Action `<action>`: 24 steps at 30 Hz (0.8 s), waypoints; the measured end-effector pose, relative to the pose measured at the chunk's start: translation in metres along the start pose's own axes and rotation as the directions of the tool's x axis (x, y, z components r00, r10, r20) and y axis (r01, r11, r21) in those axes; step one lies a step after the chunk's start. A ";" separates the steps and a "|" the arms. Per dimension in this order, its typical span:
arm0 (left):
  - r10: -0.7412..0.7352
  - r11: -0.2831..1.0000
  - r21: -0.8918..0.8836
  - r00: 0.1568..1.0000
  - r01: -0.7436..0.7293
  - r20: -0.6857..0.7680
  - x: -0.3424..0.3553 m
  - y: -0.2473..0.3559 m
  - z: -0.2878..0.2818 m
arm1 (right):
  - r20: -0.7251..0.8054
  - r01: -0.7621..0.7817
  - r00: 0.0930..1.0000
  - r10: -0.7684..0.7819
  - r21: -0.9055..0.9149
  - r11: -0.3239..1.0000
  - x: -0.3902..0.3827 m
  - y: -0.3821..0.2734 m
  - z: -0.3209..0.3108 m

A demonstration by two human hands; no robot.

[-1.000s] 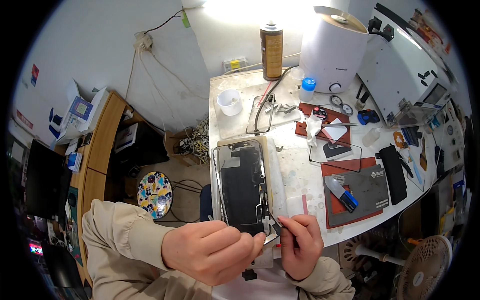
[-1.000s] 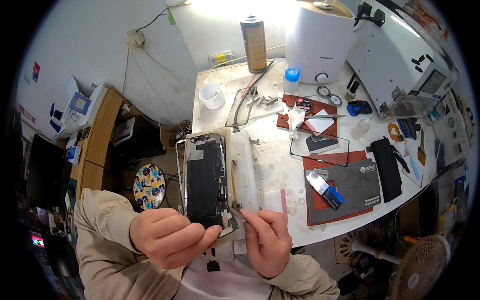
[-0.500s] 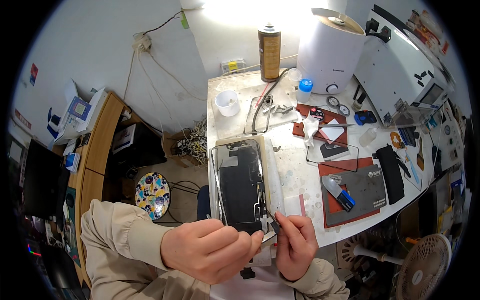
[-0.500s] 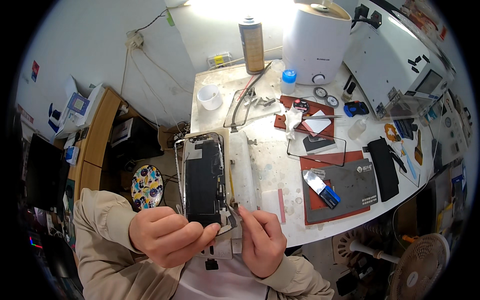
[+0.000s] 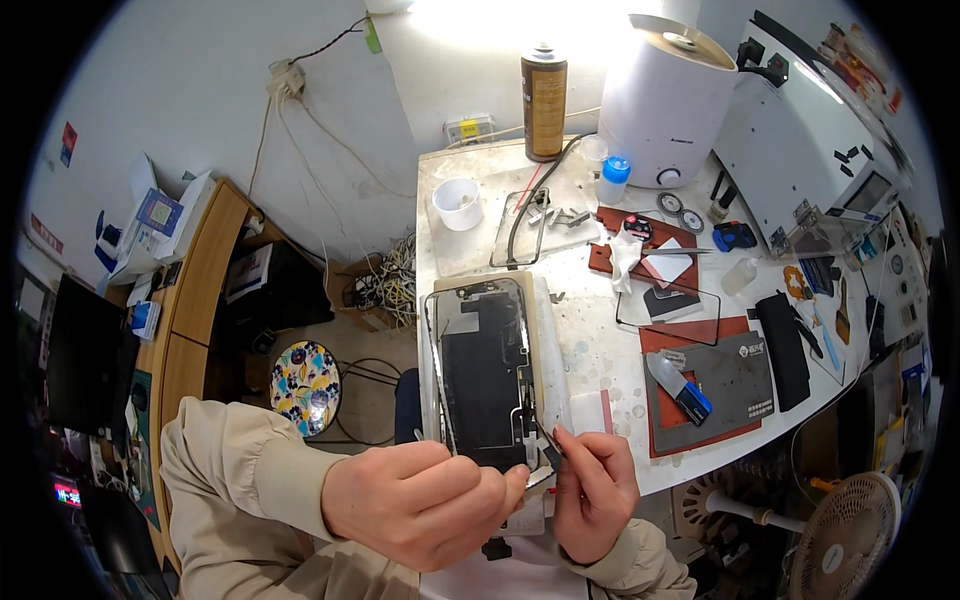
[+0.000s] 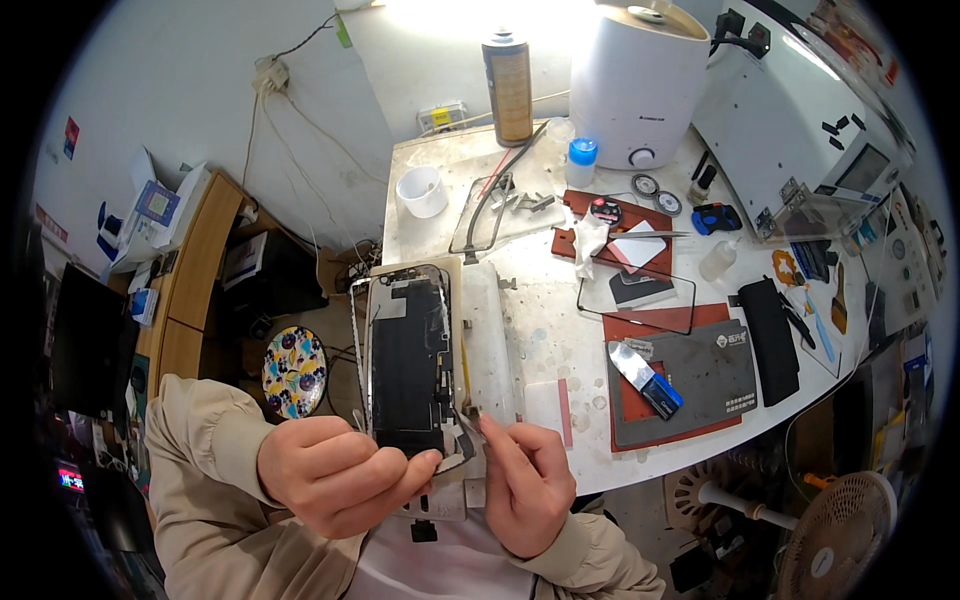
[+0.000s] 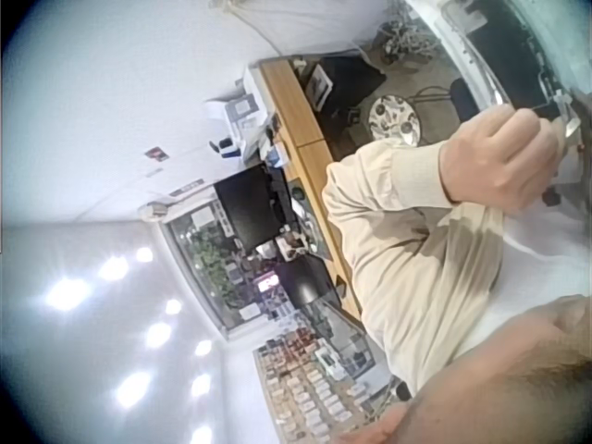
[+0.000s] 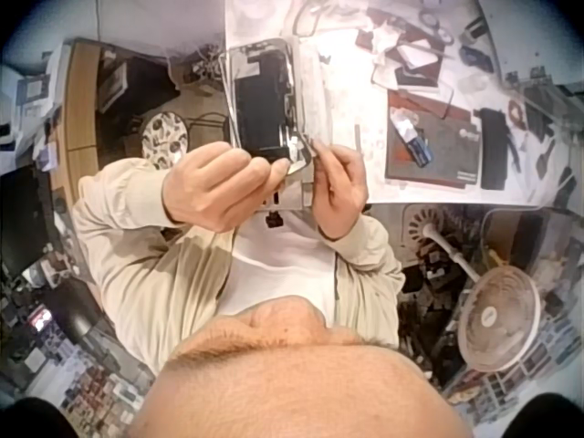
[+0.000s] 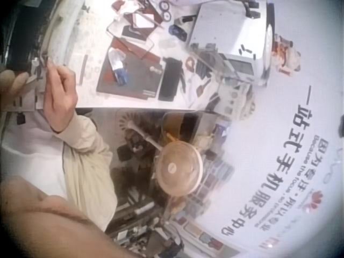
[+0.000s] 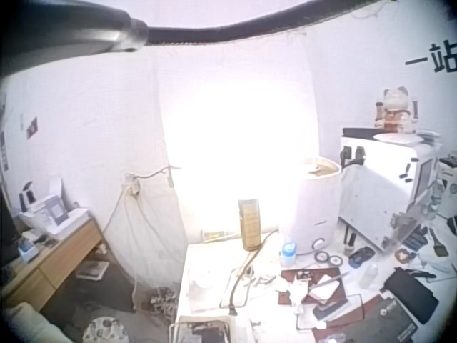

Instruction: The person is repairing a smartphone by applying adhesive to the internal frame and using a metal tool to press down components. They also use a small bottle to apply liquid to the device's edges and a black tool to manipulate parts inside the chassis.

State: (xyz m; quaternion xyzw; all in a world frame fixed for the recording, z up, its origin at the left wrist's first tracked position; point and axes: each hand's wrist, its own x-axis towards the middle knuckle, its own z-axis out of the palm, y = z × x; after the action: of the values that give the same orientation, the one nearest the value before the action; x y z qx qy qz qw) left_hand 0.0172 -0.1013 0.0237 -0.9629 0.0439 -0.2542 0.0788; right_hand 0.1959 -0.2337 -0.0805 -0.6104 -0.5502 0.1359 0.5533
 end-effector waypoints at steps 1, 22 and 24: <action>0.002 1.000 -0.005 1.000 -0.002 0.002 0.000 0.000 0.000 | 0.000 0.005 1.000 -0.005 0.000 1.000 0.001 0.000 0.000; 0.062 0.989 0.144 0.946 -0.016 -0.319 0.009 -0.026 0.007 | -0.302 -0.183 0.941 0.155 -0.068 0.981 0.008 0.040 -0.012; 0.082 0.986 0.166 0.941 -0.028 -0.330 0.007 -0.028 0.009 | -0.317 -0.173 0.938 0.140 -0.077 0.982 0.005 0.043 -0.015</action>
State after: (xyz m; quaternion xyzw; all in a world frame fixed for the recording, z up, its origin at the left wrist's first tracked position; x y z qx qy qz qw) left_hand 0.0290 -0.0733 0.0248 -0.8946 0.0631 -0.4147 0.1537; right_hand 0.2319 -0.2279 -0.1084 -0.6938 -0.4123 0.0532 0.5880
